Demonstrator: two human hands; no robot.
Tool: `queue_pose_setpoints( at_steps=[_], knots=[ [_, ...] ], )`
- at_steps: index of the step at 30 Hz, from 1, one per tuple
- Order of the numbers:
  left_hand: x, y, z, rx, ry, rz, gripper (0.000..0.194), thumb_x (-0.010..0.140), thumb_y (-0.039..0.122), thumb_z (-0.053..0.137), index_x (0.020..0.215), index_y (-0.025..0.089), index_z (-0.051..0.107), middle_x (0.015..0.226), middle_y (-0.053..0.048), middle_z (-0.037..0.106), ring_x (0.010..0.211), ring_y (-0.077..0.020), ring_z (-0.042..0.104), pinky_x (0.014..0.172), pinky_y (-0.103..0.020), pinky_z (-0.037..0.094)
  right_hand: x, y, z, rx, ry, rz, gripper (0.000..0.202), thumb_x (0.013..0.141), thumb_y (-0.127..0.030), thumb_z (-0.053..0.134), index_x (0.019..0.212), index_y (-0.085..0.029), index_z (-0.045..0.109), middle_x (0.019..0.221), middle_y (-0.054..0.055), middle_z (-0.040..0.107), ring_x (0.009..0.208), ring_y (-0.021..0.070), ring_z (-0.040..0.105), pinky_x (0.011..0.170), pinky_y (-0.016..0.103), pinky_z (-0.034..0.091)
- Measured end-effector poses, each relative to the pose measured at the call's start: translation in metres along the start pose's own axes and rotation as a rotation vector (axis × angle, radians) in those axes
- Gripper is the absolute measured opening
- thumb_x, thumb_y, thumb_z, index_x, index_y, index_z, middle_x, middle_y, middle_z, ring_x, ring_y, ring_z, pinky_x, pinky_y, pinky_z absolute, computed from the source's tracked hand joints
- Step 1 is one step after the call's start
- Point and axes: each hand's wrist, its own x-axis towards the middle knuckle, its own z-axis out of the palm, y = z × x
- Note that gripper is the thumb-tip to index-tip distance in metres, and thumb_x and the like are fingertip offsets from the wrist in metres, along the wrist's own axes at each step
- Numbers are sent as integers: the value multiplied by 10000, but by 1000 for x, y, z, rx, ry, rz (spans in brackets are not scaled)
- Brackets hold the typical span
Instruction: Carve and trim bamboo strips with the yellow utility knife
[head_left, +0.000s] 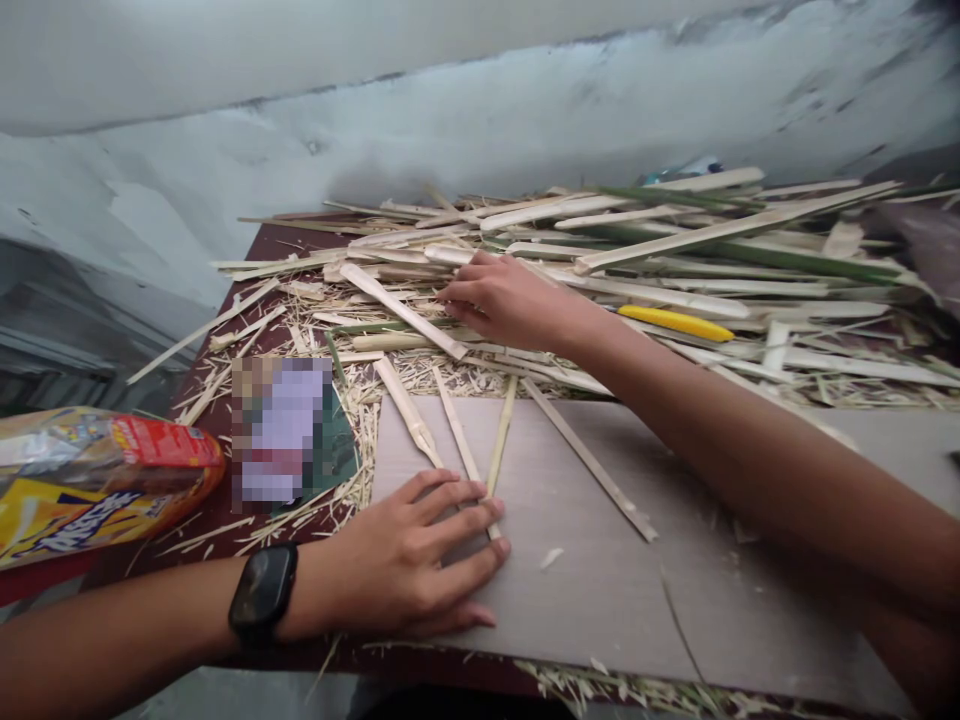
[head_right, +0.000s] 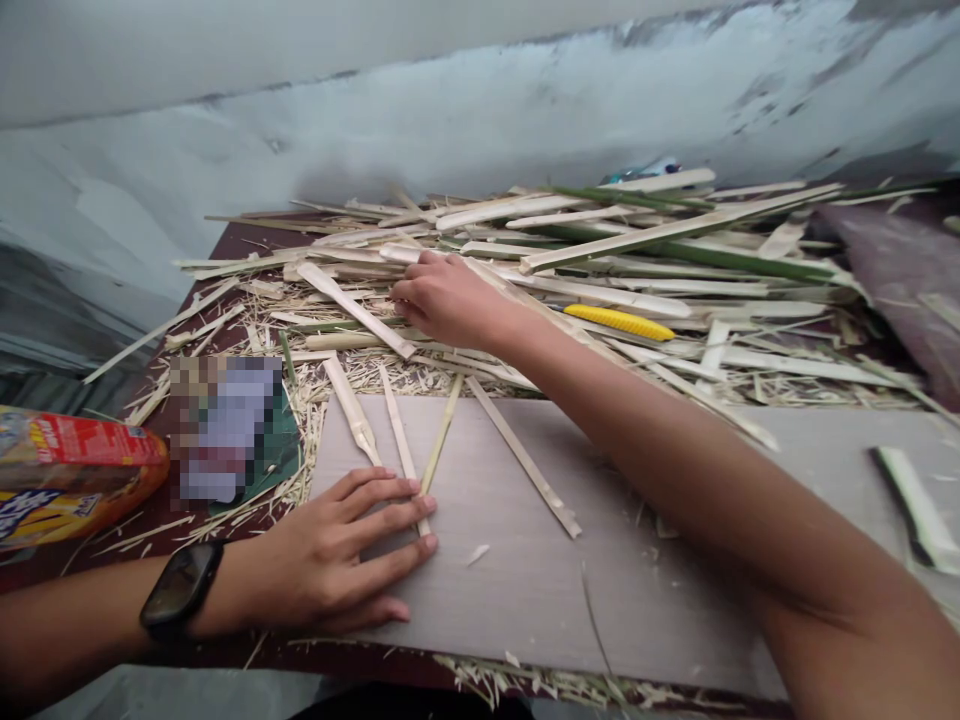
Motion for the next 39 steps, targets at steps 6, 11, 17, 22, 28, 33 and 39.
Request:
queue_pose_setpoints(
  at_steps=[6,11,17,22,28,33,39],
  knots=[
    [1,-1,0,-3,17,0,453,1016,492,533,1259,121,626,1353,-137,622,1275,-299,528,1114,-478,438,-3,1,11,-149,-6,57,469,1051,-441,375,1203,-156,715,1415,152,588,1360,386,413,1096,551,272],
    [1,-1,0,-1,23,1,452,1020,491,526,1259,121,628,1343,-137,627,1269,-302,531,1106,-477,441,-3,3,12,-200,8,69,518,1064,-480,315,1230,-159,686,1388,147,609,1315,344,463,1098,511,285],
    [0,0,2,-1,19,2,464,1018,497,524,1268,120,625,1361,-141,617,1269,-304,530,1106,-482,444,1,3,4,-242,30,72,449,1055,-423,356,1161,-142,690,1203,149,686,1188,312,538,1051,480,352],
    [-1,-1,3,-4,17,-1,455,1017,487,529,1271,121,626,1363,-140,617,1273,-302,528,1109,-480,445,4,2,-5,-267,57,70,416,1005,-143,283,1026,-137,698,962,140,672,948,259,566,899,442,418],
    [0,-1,1,-1,12,-2,445,1013,475,540,1268,121,627,1364,-139,618,1271,-301,532,1106,-481,451,0,14,-3,-317,135,134,320,1020,-221,385,906,-137,672,961,146,629,987,280,544,874,465,424],
    [1,0,-1,1,14,1,444,1013,475,541,1262,118,631,1354,-139,626,1271,-301,534,1107,-479,449,-2,20,-6,-337,46,39,308,1023,-241,399,881,-147,655,835,107,647,942,274,543,873,483,380],
    [0,1,-2,-7,14,-1,434,1012,458,548,1265,115,631,1354,-141,625,1267,-303,537,1106,-480,447,1,9,-15,-354,55,70,365,1017,-161,266,946,-128,623,911,160,652,972,310,555,852,475,366]
  ],
)
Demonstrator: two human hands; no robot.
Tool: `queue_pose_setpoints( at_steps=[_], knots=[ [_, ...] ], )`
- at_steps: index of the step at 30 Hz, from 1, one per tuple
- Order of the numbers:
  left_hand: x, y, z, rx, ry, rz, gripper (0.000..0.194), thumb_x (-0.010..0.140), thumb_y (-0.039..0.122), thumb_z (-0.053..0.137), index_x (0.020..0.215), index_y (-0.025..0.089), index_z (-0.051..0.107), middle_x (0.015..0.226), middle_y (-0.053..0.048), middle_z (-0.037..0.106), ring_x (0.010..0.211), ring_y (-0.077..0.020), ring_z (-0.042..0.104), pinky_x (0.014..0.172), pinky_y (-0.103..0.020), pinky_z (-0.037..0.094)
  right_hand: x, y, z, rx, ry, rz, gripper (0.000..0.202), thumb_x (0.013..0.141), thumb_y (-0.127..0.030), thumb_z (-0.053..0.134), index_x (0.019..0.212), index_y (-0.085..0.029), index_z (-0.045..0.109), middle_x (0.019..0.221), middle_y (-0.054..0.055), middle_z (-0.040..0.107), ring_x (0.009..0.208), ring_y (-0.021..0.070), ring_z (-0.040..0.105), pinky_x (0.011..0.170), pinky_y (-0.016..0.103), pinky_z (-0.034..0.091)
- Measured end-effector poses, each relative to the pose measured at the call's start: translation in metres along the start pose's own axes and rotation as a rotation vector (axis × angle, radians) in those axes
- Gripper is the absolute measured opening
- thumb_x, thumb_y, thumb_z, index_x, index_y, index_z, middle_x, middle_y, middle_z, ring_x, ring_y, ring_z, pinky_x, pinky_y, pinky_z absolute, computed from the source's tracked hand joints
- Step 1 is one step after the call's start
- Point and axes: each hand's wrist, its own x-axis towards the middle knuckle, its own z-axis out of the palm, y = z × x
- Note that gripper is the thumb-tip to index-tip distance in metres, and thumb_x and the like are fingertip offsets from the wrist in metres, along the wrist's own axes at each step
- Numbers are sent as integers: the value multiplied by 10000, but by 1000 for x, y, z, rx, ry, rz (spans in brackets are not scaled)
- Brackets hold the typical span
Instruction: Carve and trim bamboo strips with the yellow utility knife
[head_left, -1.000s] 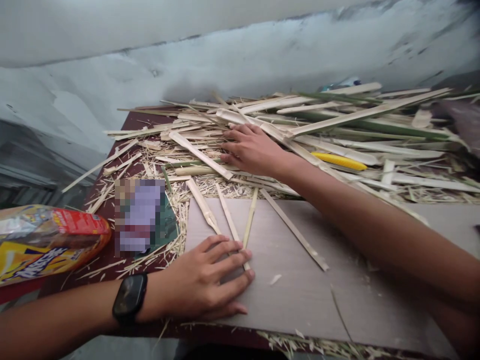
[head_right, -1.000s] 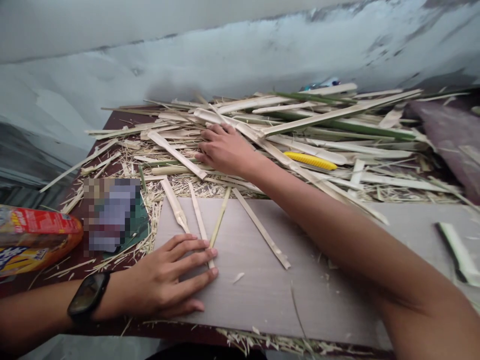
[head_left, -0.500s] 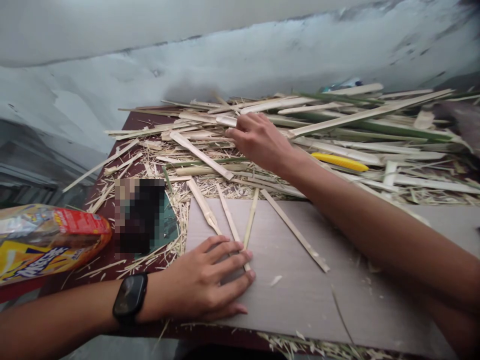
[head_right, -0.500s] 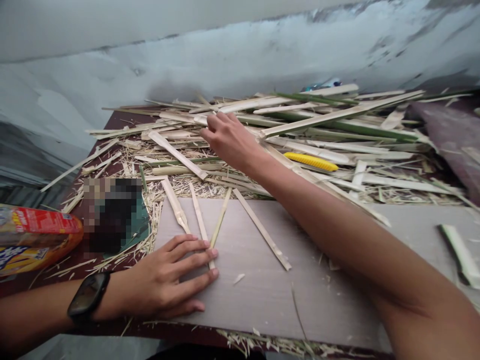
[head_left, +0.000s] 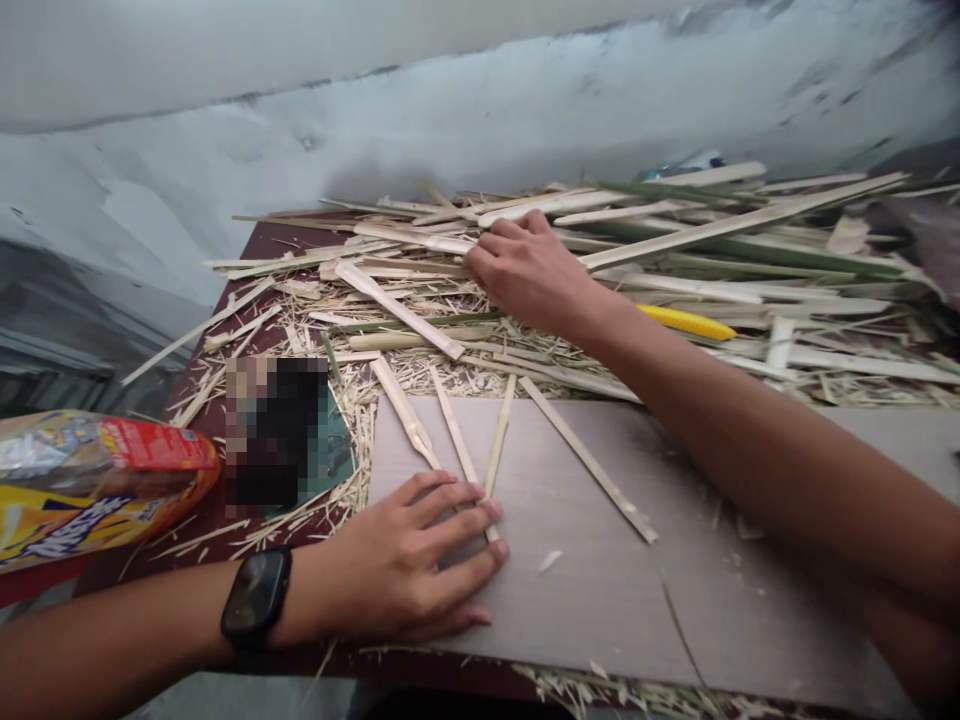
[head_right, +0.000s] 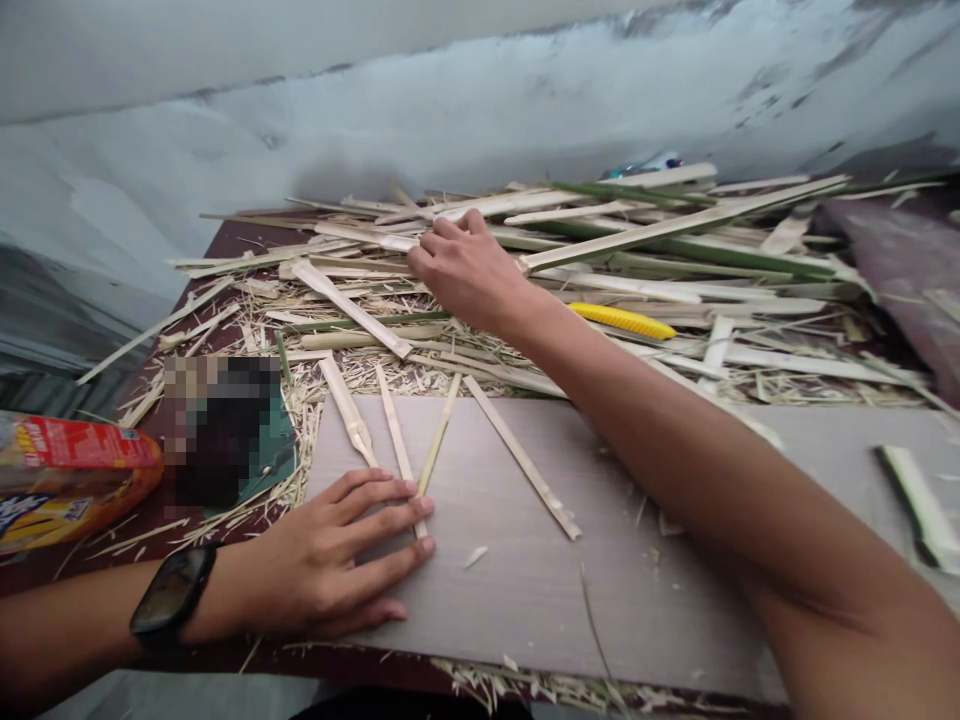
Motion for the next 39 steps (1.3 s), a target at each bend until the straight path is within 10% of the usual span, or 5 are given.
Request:
queue_pose_setpoints(
  at_steps=[15,23,29,39],
  knots=[
    [2,-2,-2,7,-13,-2,415,1004,441,563,1262,124,634,1356,-133,630,1271,-296,547,1115,-475,457,5,-5,-16,515,71,-81,237,1031,-305,407,951,-169,584,863,54,621,757,141,517,726,297,413],
    [0,-1,-3,23,-19,3,417,1002,447,573,1270,134,632,1374,-124,627,1299,-298,531,1129,-476,443,-3,-59,-78,786,141,-162,232,1039,-322,438,913,-167,556,814,13,544,694,100,434,673,267,382],
    [1,-1,-3,31,-19,7,418,993,437,594,1277,132,629,1374,-132,628,1297,-296,539,1139,-482,436,-12,-83,-116,504,110,-171,417,1055,-431,377,746,-191,523,680,-3,434,629,119,383,621,312,293],
    [4,-2,-3,16,76,35,303,976,376,628,1139,125,678,1262,-136,696,1211,-279,639,1079,-471,515,-90,-33,-79,356,-76,-461,455,987,-394,502,578,-202,448,558,-35,460,573,121,352,761,396,294]
  ],
)
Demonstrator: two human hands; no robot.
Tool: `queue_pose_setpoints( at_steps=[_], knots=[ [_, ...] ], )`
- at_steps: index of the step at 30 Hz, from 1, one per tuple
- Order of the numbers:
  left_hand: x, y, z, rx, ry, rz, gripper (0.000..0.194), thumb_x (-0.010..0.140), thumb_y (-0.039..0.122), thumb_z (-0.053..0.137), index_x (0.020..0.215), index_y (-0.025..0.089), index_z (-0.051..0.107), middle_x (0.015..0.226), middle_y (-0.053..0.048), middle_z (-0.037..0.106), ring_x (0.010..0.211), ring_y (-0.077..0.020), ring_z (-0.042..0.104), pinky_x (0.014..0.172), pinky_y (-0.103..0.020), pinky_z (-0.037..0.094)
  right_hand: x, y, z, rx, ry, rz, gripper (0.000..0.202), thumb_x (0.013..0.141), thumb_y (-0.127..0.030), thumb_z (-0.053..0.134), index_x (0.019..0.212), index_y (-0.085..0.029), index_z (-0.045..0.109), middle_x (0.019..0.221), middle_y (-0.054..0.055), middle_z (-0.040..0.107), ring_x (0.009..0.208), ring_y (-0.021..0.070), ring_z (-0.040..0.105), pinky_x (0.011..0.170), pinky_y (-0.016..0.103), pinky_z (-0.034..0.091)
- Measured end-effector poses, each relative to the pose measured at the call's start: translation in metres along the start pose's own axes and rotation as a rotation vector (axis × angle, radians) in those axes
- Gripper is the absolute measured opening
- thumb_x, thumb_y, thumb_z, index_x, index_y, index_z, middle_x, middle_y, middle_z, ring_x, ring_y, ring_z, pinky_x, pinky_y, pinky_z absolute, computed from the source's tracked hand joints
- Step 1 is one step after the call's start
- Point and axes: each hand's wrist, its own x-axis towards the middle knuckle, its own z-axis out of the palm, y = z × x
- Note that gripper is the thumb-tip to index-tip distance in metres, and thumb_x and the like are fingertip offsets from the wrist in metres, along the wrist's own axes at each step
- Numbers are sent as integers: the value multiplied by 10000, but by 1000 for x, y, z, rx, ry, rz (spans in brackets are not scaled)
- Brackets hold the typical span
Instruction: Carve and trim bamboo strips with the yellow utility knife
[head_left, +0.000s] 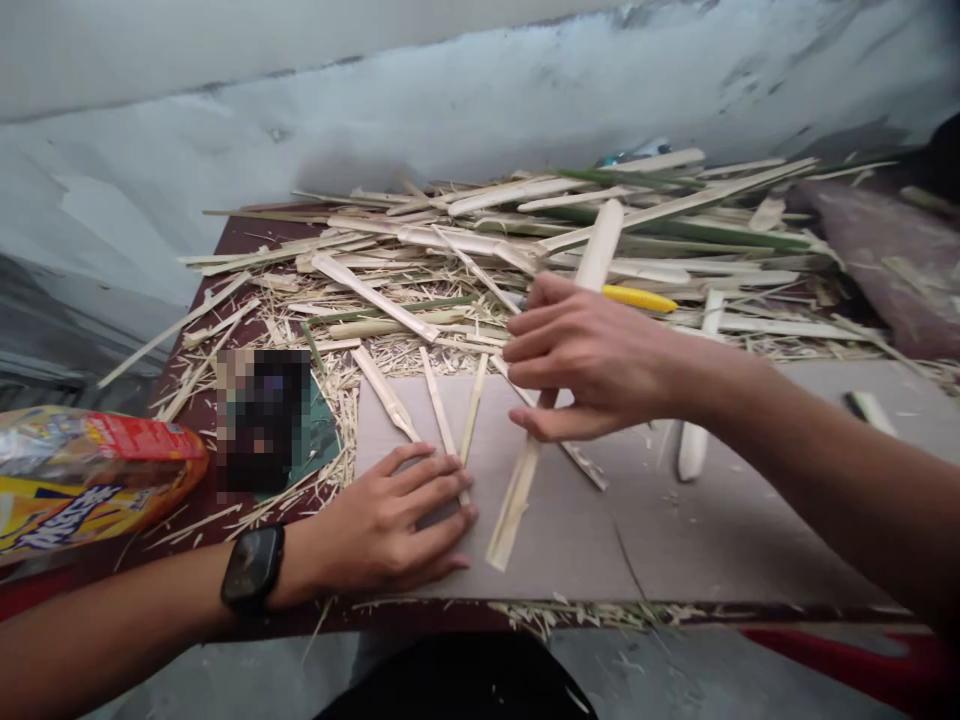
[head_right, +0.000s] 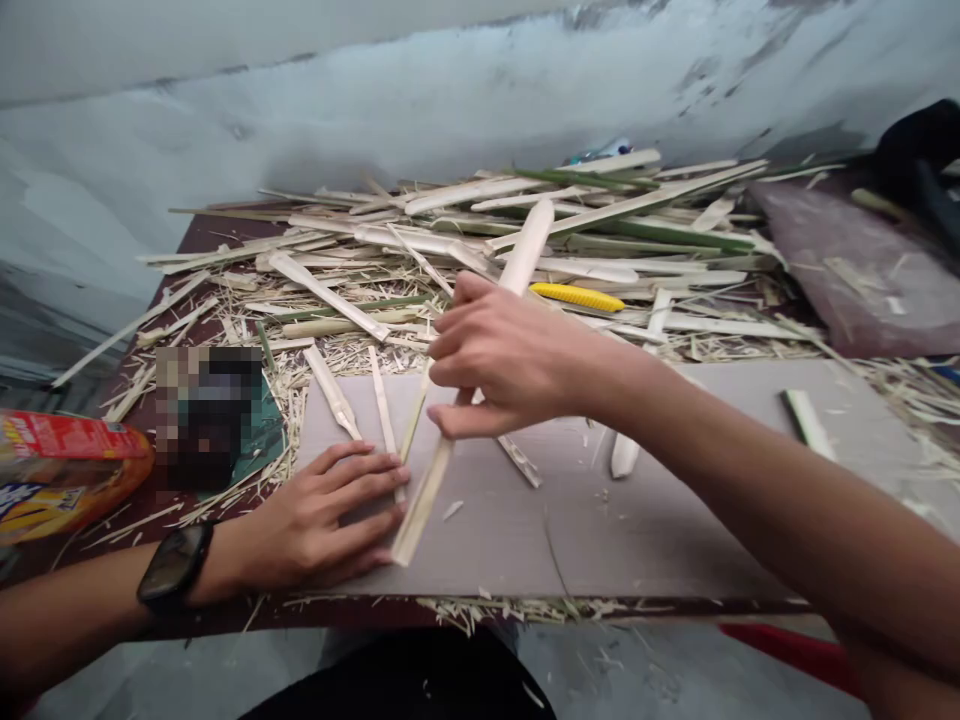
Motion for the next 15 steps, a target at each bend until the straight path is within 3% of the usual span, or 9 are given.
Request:
queue_pose_setpoints(
  at_steps=[3,6,15],
  knots=[
    [2,-1,-2,-12,4,26,298,987,372,614,1125,121,691,1245,-141,712,1194,-273,665,1048,-456,550,-20,-6,24,-83,-28,15,383,952,-373,530,610,-209,479,602,-19,510,671,158,428,840,412,302],
    [3,1,-4,-43,8,99,315,1005,398,592,1079,114,708,1213,-140,733,1195,-260,677,1061,-437,558,-22,-12,41,-136,-46,-3,317,932,-388,545,672,-211,512,660,-7,550,744,179,449,904,421,301],
    [6,13,-2,-144,-70,260,513,962,542,623,1088,56,726,1227,-163,731,1250,-309,661,1104,-431,563,-17,-13,64,-128,-1,-29,303,1011,-411,408,821,-207,526,830,37,589,875,212,450,952,408,298]
  ],
)
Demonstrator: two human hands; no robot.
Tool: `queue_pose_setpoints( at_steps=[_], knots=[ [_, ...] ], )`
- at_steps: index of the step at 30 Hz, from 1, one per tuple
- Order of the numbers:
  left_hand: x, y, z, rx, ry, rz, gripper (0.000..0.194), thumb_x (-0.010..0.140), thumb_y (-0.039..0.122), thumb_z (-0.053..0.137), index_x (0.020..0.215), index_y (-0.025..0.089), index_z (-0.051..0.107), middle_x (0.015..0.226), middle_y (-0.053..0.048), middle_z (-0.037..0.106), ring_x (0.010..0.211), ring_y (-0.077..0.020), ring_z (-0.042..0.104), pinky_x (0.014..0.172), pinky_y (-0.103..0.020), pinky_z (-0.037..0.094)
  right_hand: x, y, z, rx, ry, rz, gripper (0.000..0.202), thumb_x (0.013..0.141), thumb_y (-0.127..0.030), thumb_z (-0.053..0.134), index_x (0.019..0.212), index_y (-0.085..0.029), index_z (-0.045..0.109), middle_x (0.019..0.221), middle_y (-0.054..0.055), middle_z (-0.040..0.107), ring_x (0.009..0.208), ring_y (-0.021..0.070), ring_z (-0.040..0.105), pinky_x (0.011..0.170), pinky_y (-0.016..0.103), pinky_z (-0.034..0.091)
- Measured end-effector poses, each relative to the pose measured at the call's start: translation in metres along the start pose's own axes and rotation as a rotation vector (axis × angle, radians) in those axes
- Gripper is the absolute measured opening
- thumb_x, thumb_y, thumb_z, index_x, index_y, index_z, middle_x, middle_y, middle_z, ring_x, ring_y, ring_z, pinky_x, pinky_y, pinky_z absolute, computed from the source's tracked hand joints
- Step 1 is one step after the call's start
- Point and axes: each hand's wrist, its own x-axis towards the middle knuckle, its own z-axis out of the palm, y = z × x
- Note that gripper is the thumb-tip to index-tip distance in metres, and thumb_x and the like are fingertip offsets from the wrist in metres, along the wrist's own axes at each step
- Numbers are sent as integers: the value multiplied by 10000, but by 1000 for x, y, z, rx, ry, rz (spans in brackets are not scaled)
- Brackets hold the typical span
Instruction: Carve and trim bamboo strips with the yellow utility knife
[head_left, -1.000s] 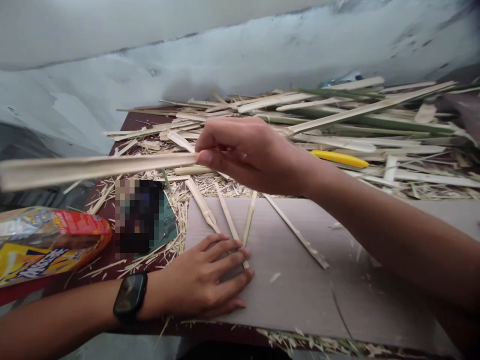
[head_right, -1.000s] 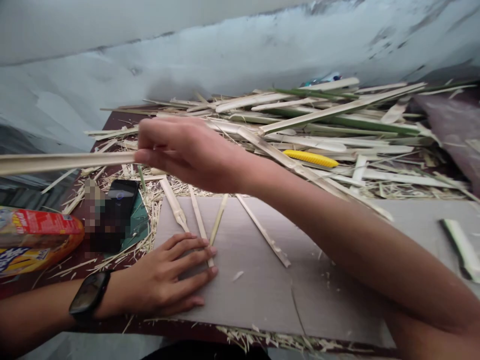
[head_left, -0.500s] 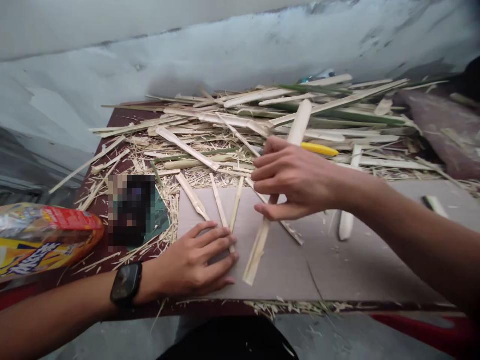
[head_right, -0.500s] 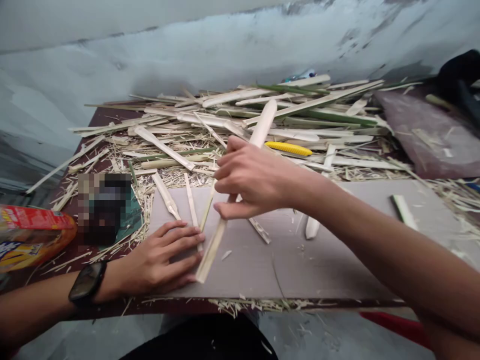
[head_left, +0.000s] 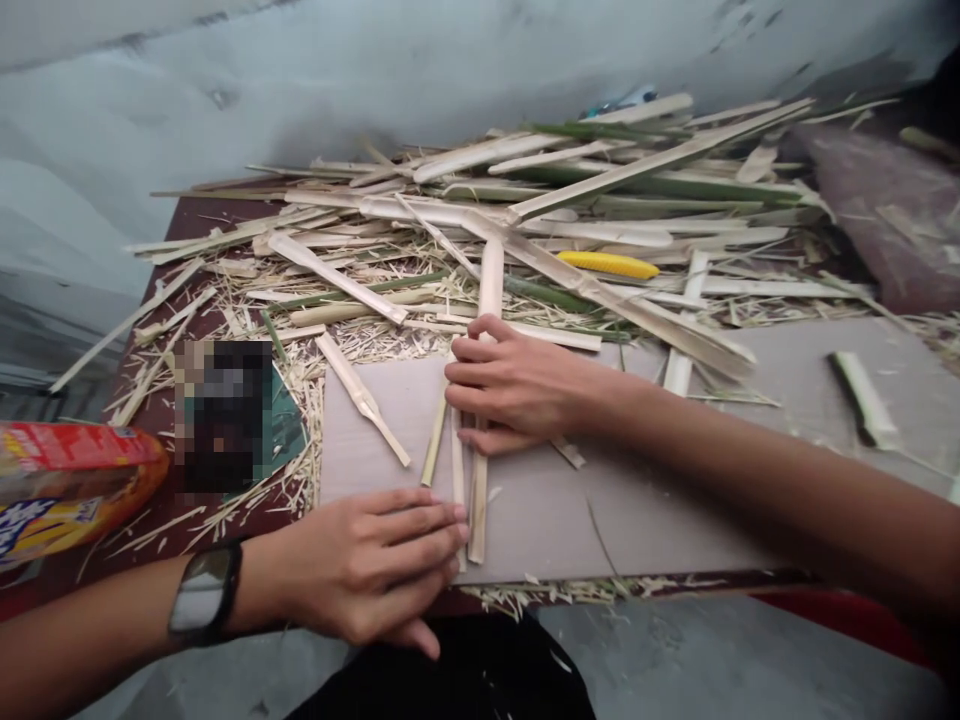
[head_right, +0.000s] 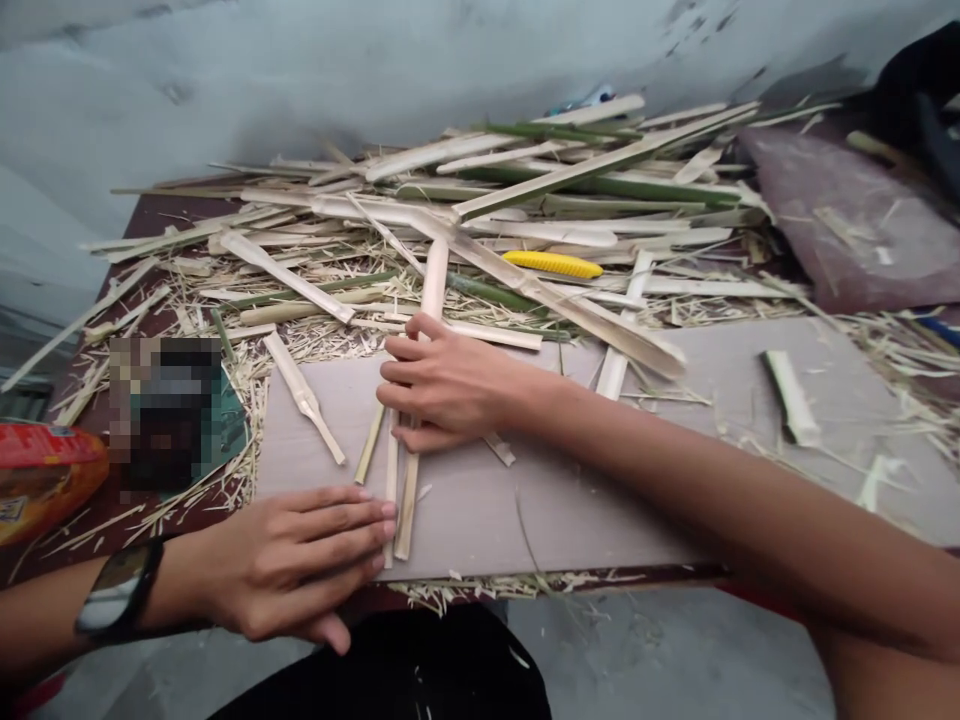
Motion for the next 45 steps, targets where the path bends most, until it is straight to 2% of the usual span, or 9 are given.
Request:
queue_pose_setpoints(
  at_steps=[10,17,21,25,27,31,33,39,45],
  knots=[
    [1,6,-1,21,-62,-56,558,991,587,539,1189,95,714,1238,-137,730,1282,-293,638,1130,-428,537,-8,8,-1,-50,80,100,404,1027,-556,384,1006,-199,573,1071,89,628,997,248,486,932,463,374],
    [1,5,2,83,-141,-30,621,1016,606,470,1369,118,622,1515,-122,542,1346,-280,577,1139,-406,506,-23,31,-13,-44,226,446,370,1046,-379,337,925,-195,634,966,129,654,888,249,550,838,460,446],
    [1,4,2,94,-149,-26,650,1027,620,424,1338,89,633,1465,-139,590,1354,-267,570,1153,-396,486,-30,41,-26,-49,308,570,409,1046,-396,322,894,-201,648,902,130,664,834,229,577,786,431,471],
    [1,4,-1,98,-69,-100,622,1023,614,436,1259,90,675,1421,-142,626,1355,-298,562,1193,-441,419,-42,53,-46,-102,533,777,412,1034,-452,379,797,-207,610,697,80,602,641,176,523,672,389,408],
    [0,3,-2,127,-17,-186,650,1019,632,415,1235,79,682,1384,-158,646,1363,-328,547,1209,-481,375,-48,60,-52,-71,495,863,377,1001,-469,460,758,-211,590,621,40,550,572,151,474,633,373,377],
    [-4,2,-1,204,36,-309,618,1023,602,444,1233,69,676,1364,-179,649,1384,-366,509,1207,-534,338,-56,70,-46,113,151,908,389,915,-519,578,690,-203,596,554,13,541,511,117,443,579,335,345],
    [-5,1,0,212,49,-321,547,1029,552,481,1213,79,686,1351,-165,661,1375,-355,520,1209,-531,332,-57,72,-37,135,81,900,384,901,-521,597,697,-197,615,563,19,561,522,122,463,589,327,343],
    [-1,-2,-1,146,1,-215,563,1025,571,484,1197,81,700,1327,-133,689,1342,-305,570,1213,-462,354,-50,70,-28,153,40,1051,345,877,-464,645,659,-208,568,618,51,581,589,171,479,602,328,291],
    [0,-5,2,117,-12,-188,584,1016,601,479,1192,89,698,1245,-130,724,1314,-324,599,1154,-504,445,-32,46,-49,164,155,1043,289,936,-230,537,654,-195,484,553,-1,437,545,118,345,608,325,254]
  ],
)
